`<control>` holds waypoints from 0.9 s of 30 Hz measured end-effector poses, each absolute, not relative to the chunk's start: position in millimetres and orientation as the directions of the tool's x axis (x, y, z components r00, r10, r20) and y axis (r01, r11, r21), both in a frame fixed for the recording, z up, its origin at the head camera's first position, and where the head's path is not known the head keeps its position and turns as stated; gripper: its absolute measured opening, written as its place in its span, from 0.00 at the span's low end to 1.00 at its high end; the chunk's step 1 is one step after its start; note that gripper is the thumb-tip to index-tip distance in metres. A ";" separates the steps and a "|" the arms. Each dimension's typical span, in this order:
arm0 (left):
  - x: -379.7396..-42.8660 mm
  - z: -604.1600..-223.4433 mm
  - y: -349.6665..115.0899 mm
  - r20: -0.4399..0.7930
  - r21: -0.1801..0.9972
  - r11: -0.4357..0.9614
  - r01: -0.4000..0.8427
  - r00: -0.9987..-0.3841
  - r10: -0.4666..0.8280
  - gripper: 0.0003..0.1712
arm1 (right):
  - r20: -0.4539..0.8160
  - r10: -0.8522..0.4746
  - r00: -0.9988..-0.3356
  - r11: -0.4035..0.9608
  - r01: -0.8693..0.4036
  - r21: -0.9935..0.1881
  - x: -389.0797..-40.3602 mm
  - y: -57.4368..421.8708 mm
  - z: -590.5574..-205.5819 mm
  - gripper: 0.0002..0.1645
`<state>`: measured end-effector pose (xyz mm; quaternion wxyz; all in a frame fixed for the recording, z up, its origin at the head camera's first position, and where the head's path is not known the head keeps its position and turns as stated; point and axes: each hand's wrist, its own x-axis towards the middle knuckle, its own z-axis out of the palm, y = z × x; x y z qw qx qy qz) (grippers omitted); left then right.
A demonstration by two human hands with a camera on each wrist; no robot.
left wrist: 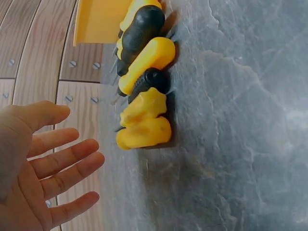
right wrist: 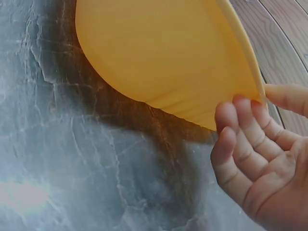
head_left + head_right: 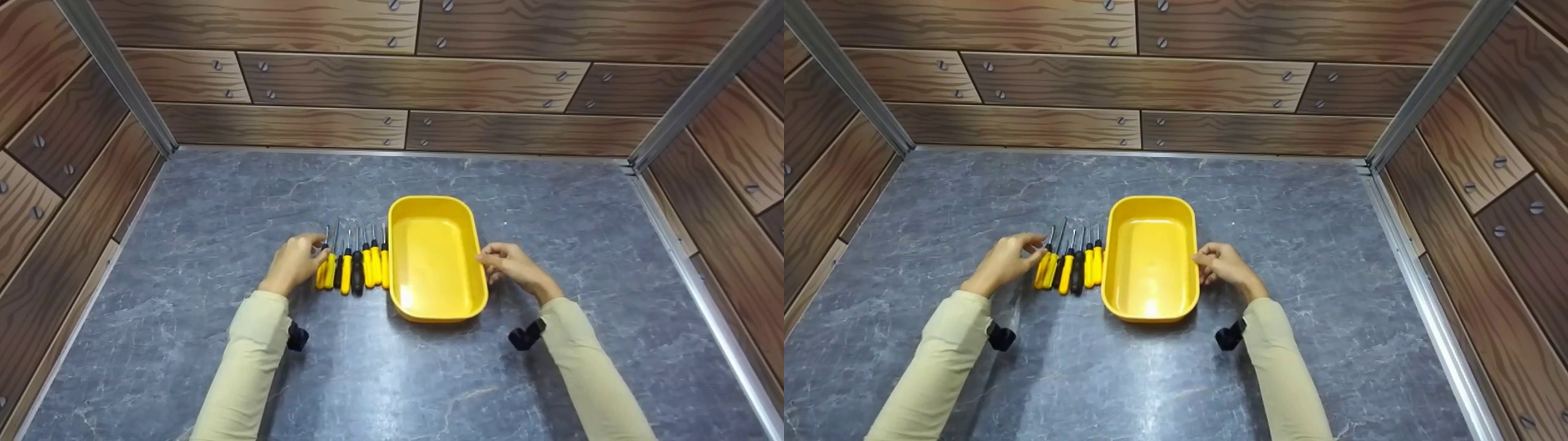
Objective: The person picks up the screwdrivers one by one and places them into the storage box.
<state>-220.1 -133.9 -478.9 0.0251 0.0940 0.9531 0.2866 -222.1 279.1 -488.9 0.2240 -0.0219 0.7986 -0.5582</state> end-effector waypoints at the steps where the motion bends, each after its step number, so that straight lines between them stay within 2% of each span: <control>1: -219.7 -480.0 -134.8 0.011 0.557 0.814 0.164 -0.982 0.190 0.21 | -0.336 -0.292 -0.895 0.354 0.225 -0.908 -222.0 279.9 -490.6 0.15; 11: -217.9 -491.2 -138.9 0.066 0.632 0.760 0.153 -0.987 0.143 0.14 | -0.298 -0.394 -0.870 0.073 0.293 -0.953 -220.6 284.7 -506.8 0.06; 16: -216.4 -496.0 -142.1 0.090 0.633 0.757 0.161 -0.987 0.134 0.13 | -0.244 -0.460 -0.854 -0.062 0.305 -0.950 -217.5 286.9 -514.6 0.09; 27: -213.9 -503.6 -149.8 0.051 0.645 0.754 0.125 -0.991 0.121 0.15 | -0.138 -0.527 -0.839 -0.218 0.290 -0.932 -210.9 288.8 -525.3 0.12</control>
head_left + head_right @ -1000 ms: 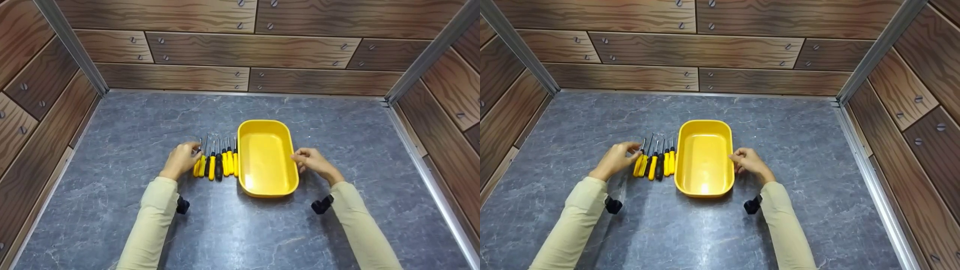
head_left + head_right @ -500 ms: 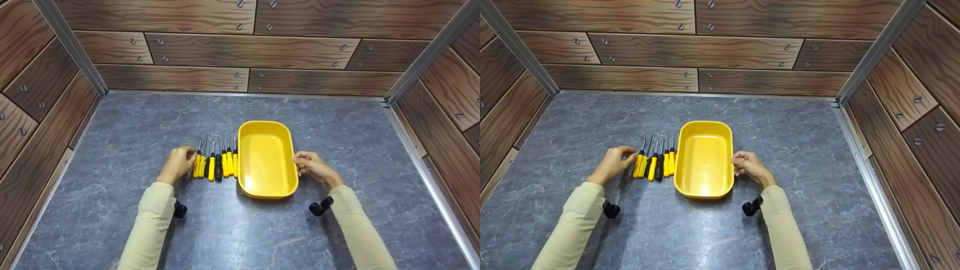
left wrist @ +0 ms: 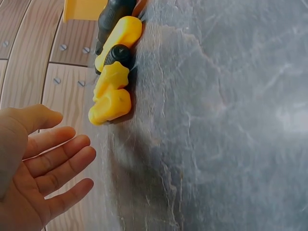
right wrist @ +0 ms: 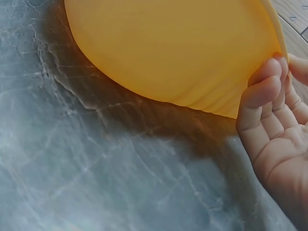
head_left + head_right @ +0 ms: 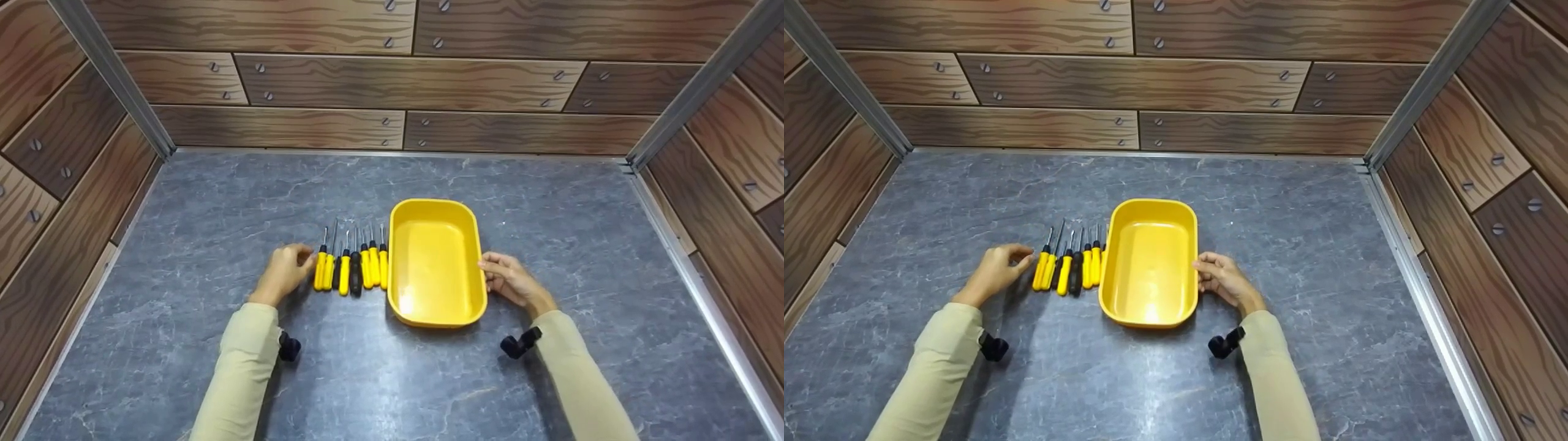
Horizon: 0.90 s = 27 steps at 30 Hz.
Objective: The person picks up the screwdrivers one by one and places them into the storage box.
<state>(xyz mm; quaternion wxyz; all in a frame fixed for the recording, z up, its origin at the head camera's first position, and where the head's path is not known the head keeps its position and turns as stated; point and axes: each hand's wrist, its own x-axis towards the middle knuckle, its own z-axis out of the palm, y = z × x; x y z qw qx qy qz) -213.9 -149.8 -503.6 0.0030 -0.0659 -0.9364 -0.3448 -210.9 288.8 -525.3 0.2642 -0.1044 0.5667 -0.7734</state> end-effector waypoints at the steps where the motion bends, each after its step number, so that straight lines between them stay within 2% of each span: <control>1: -213.7 -503.9 -150.0 0.052 0.645 0.754 0.126 -0.991 0.120 0.15 | -0.129 -0.533 -0.836 -0.231 0.291 -0.928 -210.0 288.8 -526.1 0.12; 14: -214.0 -503.9 -150.4 0.061 0.660 0.742 0.121 -0.992 0.108 0.15 | -0.033 -0.655 -0.755 -0.366 0.355 -0.860 -202.7 290.7 -541.2 0.21; 19: -214.2 -505.2 -150.9 0.076 0.667 0.734 0.130 -0.991 0.106 0.14 | -0.025 -0.668 -0.744 -0.405 0.392 -0.826 -202.3 291.9 -544.1 0.25; 27: -213.5 -506.0 -152.2 0.055 0.664 0.739 0.115 -0.993 0.106 0.14 | -0.037 -0.679 -0.733 -0.409 0.419 -0.811 -200.2 293.3 -545.9 0.23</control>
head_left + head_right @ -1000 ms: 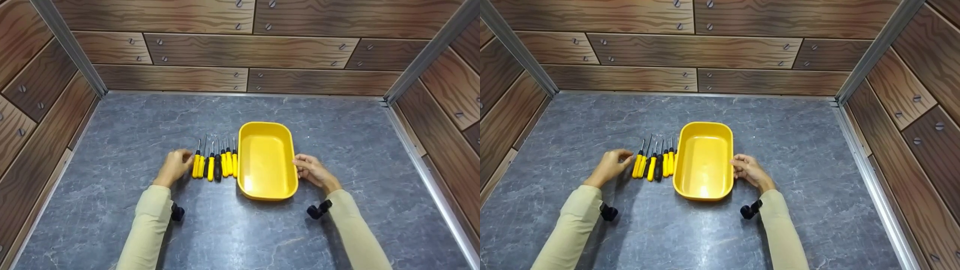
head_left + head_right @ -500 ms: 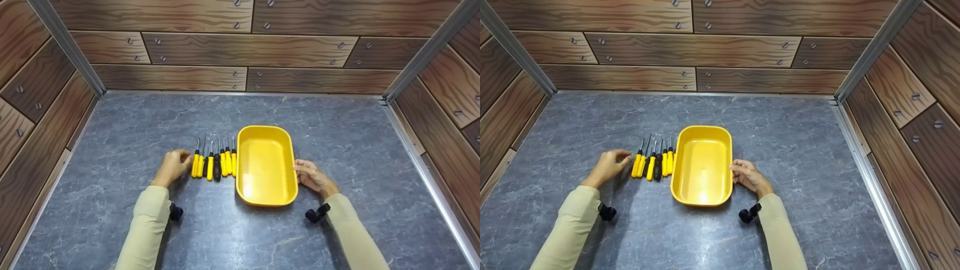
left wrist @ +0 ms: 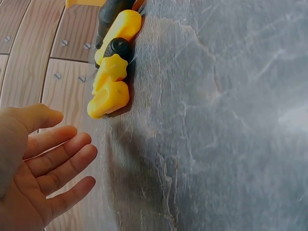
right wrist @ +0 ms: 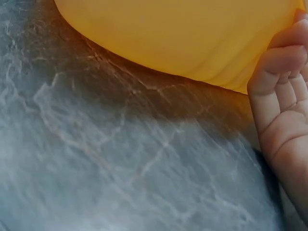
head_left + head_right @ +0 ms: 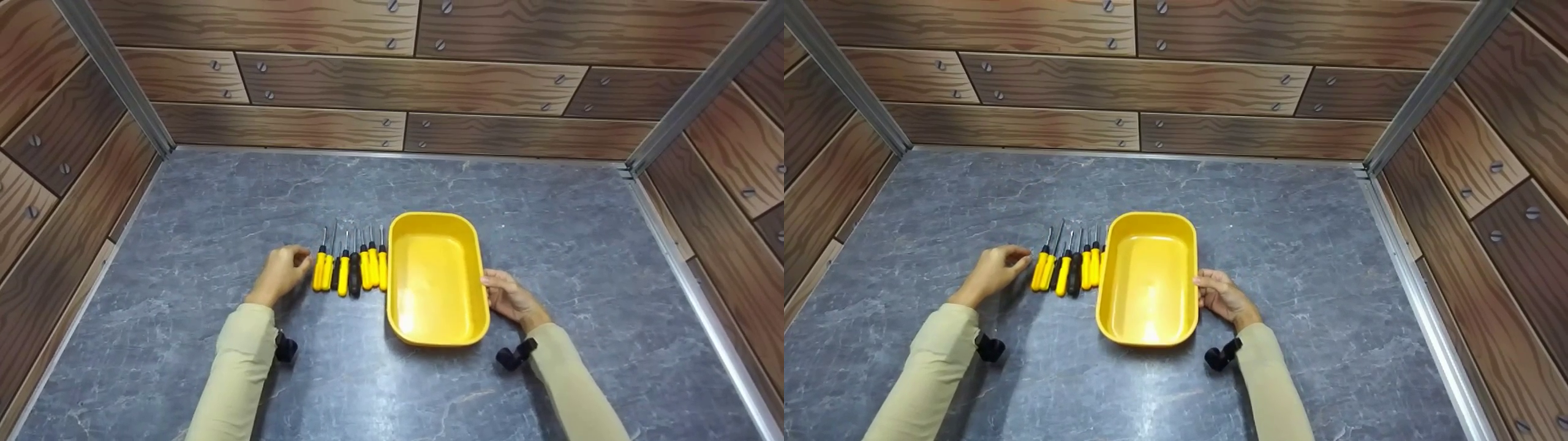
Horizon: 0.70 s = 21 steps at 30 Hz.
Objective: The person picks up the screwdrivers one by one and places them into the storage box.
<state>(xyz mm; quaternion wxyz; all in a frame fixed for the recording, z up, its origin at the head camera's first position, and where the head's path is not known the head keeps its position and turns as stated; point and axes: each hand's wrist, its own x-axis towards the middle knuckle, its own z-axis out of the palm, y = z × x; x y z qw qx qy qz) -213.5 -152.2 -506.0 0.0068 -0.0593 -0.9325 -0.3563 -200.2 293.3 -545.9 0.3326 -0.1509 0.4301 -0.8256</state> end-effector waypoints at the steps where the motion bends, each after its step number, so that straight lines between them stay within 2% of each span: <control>1: -213.4 -506.0 -152.4 0.052 0.665 0.738 0.114 -0.993 0.107 0.14 | -0.042 -0.682 -0.731 -0.405 0.425 -0.810 -200.0 292.9 -546.1 0.22; 10: -214.9 -506.2 -151.9 0.020 0.678 0.729 0.093 -0.994 0.107 0.16 | -0.027 -0.721 -0.693 -0.402 0.449 -0.798 -201.3 293.9 -550.4 0.24; 21: -215.2 -512.1 -155.7 0.056 0.696 0.711 0.098 -0.995 0.082 0.13 | -0.057 -0.715 -0.697 -0.405 0.478 -0.779 -202.4 294.9 -549.6 0.28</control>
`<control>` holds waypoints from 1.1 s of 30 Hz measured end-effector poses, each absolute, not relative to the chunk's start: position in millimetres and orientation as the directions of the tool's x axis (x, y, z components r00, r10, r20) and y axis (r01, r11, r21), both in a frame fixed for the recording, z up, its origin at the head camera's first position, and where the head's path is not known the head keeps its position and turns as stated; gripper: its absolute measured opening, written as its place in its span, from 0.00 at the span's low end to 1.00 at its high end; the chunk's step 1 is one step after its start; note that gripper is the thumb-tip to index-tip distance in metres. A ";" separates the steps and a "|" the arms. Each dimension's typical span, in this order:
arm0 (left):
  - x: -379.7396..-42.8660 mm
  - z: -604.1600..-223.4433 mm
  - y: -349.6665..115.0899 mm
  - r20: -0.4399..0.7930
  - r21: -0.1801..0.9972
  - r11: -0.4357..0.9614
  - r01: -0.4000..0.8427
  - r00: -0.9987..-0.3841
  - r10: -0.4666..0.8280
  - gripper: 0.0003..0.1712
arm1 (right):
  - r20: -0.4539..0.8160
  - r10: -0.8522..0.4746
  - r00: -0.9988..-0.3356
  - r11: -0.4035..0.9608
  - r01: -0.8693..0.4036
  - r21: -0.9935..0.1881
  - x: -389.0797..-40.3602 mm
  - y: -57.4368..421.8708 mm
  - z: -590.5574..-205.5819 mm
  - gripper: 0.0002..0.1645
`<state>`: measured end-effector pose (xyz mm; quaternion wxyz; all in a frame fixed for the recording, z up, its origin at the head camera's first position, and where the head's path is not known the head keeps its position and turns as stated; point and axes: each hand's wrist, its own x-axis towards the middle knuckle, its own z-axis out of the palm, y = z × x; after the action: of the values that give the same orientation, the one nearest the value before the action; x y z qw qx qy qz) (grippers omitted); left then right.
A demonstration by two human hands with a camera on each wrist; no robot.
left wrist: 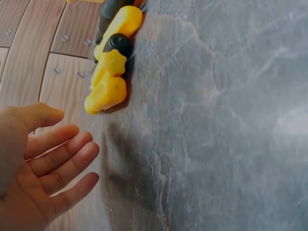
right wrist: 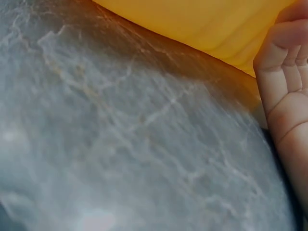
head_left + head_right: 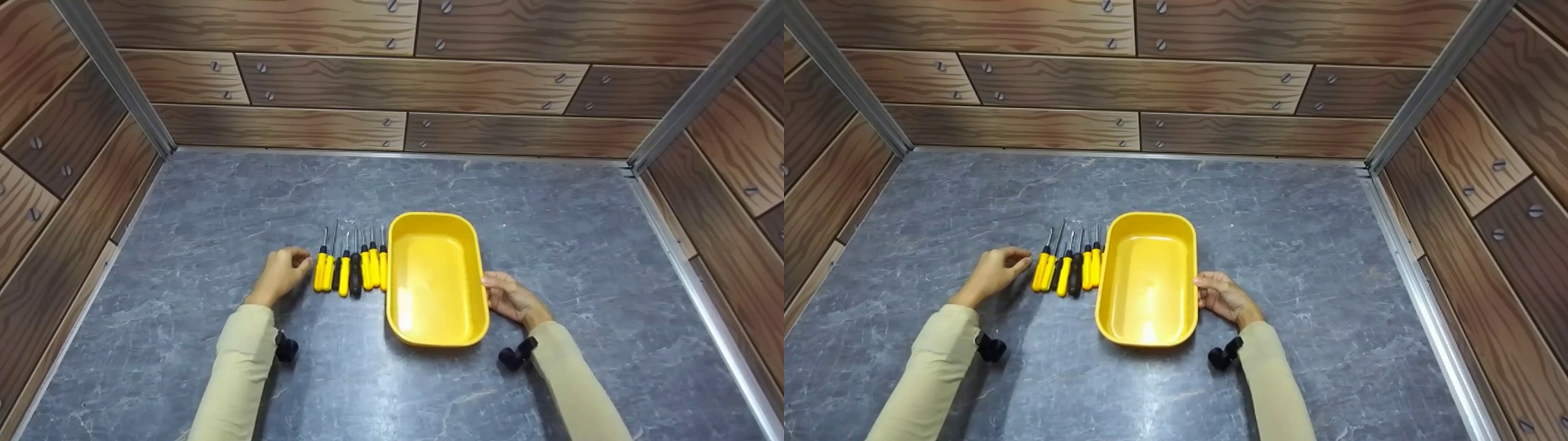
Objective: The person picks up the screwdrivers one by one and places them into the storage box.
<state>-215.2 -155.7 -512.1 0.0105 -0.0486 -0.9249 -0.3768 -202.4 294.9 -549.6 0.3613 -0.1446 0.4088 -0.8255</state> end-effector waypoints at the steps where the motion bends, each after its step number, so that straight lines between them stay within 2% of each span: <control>1: -214.8 -512.1 -155.6 0.052 0.700 0.708 0.094 -0.995 0.081 0.13 | -0.061 -0.716 -0.696 -0.401 0.481 -0.780 -202.5 295.2 -549.9 0.27; 9: -215.7 -512.5 -155.9 0.023 0.708 0.702 0.081 -0.995 0.092 0.14 | -0.022 -0.727 -0.687 -0.411 0.460 -0.787 -204.8 296.2 -556.2 0.17; 13: -217.9 -513.1 -154.9 -0.015 0.724 0.688 0.052 -0.996 0.091 0.15 | -0.013 -0.720 -0.694 -0.414 0.444 -0.795 -204.1 296.1 -555.7 0.15; 23: -219.3 -518.0 -145.8 -0.019 0.748 0.662 0.040 -0.997 0.081 0.14 | -0.037 -0.720 -0.693 -0.425 0.483 -0.765 -200.9 295.3 -552.1 0.29; 33: -222.3 -516.2 -142.0 -0.073 0.750 0.661 -0.006 -0.995 0.074 0.17 | -0.034 -0.718 -0.695 -0.420 0.471 -0.776 -200.4 295.1 -550.2 0.29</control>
<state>-222.3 -142.0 -516.2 -0.0483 -0.0187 -0.9100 -0.4113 -200.4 295.1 -550.2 0.3589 -0.1534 0.4016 -0.8285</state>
